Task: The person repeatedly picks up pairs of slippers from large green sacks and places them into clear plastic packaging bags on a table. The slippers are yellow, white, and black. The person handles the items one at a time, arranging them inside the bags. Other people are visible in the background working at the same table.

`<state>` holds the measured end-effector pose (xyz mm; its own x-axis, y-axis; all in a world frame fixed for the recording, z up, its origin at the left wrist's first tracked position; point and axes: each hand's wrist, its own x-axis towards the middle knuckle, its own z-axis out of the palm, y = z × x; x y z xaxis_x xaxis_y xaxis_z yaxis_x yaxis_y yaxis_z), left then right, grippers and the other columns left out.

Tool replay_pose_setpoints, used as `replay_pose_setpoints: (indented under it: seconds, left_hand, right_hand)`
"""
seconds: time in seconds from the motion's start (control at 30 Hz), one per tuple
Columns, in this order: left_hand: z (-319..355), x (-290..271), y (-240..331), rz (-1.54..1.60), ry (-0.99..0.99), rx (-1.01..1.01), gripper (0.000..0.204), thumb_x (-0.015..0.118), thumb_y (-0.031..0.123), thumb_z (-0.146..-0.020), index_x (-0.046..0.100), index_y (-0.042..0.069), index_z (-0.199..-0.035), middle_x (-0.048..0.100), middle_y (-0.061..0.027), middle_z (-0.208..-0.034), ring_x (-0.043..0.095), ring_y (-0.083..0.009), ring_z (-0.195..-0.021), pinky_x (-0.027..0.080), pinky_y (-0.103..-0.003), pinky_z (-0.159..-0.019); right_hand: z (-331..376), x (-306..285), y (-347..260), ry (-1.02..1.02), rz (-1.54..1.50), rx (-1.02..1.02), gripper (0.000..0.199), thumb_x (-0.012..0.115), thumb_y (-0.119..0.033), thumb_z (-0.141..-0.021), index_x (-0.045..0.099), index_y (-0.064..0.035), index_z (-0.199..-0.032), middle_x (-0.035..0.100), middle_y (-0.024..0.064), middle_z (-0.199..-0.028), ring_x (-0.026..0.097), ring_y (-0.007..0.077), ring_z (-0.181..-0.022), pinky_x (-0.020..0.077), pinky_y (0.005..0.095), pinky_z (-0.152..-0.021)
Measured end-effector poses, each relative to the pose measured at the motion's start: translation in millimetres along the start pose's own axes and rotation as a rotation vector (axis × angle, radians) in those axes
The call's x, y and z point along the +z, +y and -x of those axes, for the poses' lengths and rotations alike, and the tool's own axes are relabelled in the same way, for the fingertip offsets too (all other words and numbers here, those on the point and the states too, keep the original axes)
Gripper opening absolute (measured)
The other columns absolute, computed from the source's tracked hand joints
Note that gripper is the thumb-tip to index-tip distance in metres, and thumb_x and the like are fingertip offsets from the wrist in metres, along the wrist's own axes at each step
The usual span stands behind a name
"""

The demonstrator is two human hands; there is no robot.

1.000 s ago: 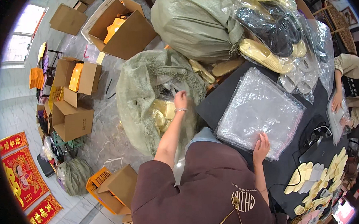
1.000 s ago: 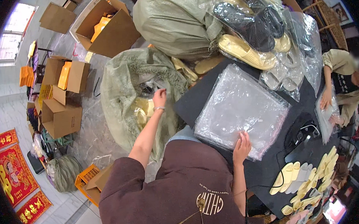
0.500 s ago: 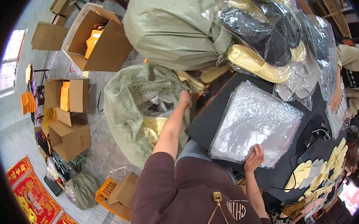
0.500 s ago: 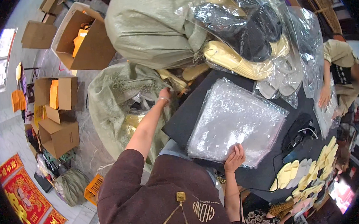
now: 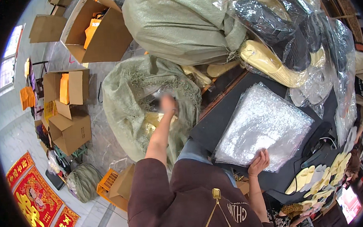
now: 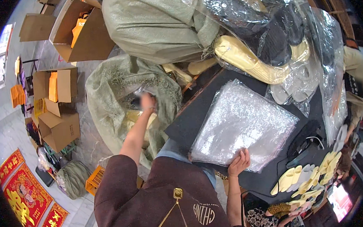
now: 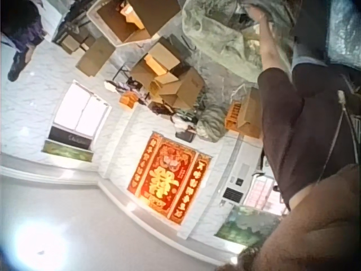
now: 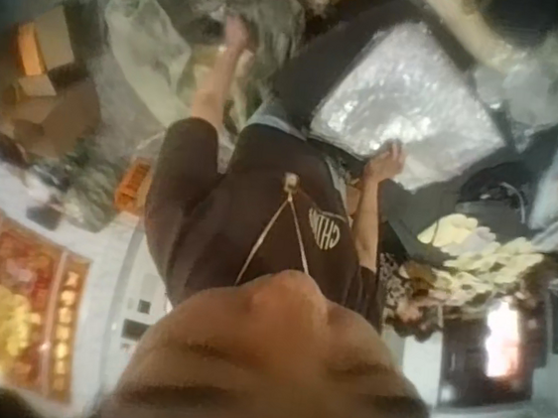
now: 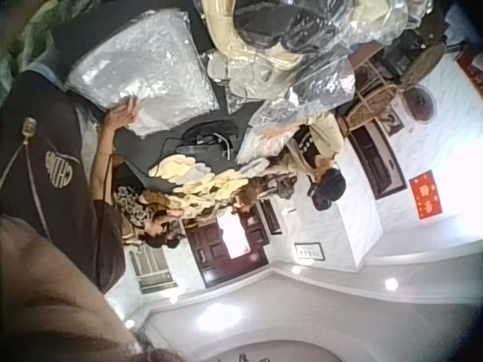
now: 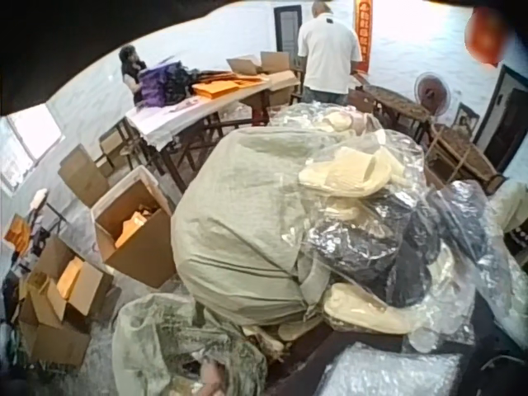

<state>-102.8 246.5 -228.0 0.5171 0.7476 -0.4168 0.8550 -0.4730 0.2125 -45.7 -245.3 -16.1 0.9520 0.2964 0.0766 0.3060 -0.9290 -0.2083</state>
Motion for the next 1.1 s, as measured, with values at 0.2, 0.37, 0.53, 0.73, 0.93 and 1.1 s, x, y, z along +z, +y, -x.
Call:
replay_pose_setpoints:
  seconds: [0.2,0.37,0.53,0.73,0.93,1.1]
  left_hand:
    - [8.8,-101.7,-86.7,-0.283,0.424,0.286,0.066,0.053,0.007,-0.080,0.028,0.008,-0.141,0.029,-0.0200,-0.144,0.034,-0.0331,-0.131,0.034,-0.040,-0.105]
    - [-14.6,-213.2,-234.5,-0.781,0.185,0.506,0.072,0.045,-0.001,-0.081,0.020,0.018,-0.145,0.039,-0.0160,-0.138,0.047,-0.0290,-0.118,0.040,-0.038,-0.099]
    - [-36.3,-373.1,-278.8,-0.748,0.154,0.592,0.038,0.046,0.006,-0.083,0.052,0.012,-0.119,0.054,-0.0173,-0.117,0.055,-0.0328,-0.102,0.047,-0.040,-0.086]
    - [-36.3,-351.1,-409.5,0.036,-0.103,-0.365,0.036,0.051,0.006,-0.081,0.057,0.008,-0.116,0.056,-0.0158,-0.122,0.054,-0.0331,-0.109,0.046,-0.041,-0.090]
    - [62.0,-223.9,-177.7,-0.031,0.599,-0.011,0.042,0.056,0.000,-0.075,0.053,0.004,-0.117,0.055,-0.0178,-0.114,0.053,-0.0372,-0.104,0.044,-0.044,-0.088]
    - [203.3,-93.8,-118.1,0.244,0.713,-0.457,0.092,0.074,0.023,-0.070,0.020,0.001,-0.141,0.020,-0.0264,-0.142,0.026,-0.0399,-0.131,0.027,-0.045,-0.106]
  right_hand:
    - [2.3,0.5,-6.7,0.015,-0.005,-0.011,0.029,0.038,-0.015,-0.095,0.050,-0.0071,-0.120,0.047,0.0112,-0.132,0.042,0.0268,-0.122,0.0275,0.0397,-0.100]
    - [0.2,0.3,-3.7,0.019,-0.015,-0.054,0.030,0.037,-0.015,-0.096,0.048,-0.0071,-0.122,0.046,0.0116,-0.133,0.041,0.0270,-0.123,0.0270,0.0399,-0.100]
    - [7.1,2.1,-7.4,0.024,-0.011,-0.046,0.029,0.035,-0.015,-0.096,0.048,-0.0069,-0.122,0.046,0.0121,-0.133,0.042,0.0276,-0.123,0.0272,0.0408,-0.100]
    - [-5.9,1.9,-2.2,0.021,-0.032,-0.136,0.029,0.036,-0.012,-0.096,0.048,-0.0044,-0.120,0.047,0.0136,-0.131,0.043,0.0292,-0.121,0.0307,0.0409,-0.098]
    - [7.9,-22.4,-13.3,-0.002,-0.136,-0.068,0.028,0.039,-0.013,-0.095,0.048,-0.0031,-0.119,0.047,0.0175,-0.131,0.044,0.0315,-0.121,0.0292,0.0418,-0.100]
    - [22.2,-38.0,-50.5,-0.071,-0.317,-0.314,0.023,0.048,-0.005,-0.089,0.056,-0.0032,-0.110,0.049,0.0195,-0.128,0.046,0.0316,-0.118,0.0341,0.0438,-0.098]
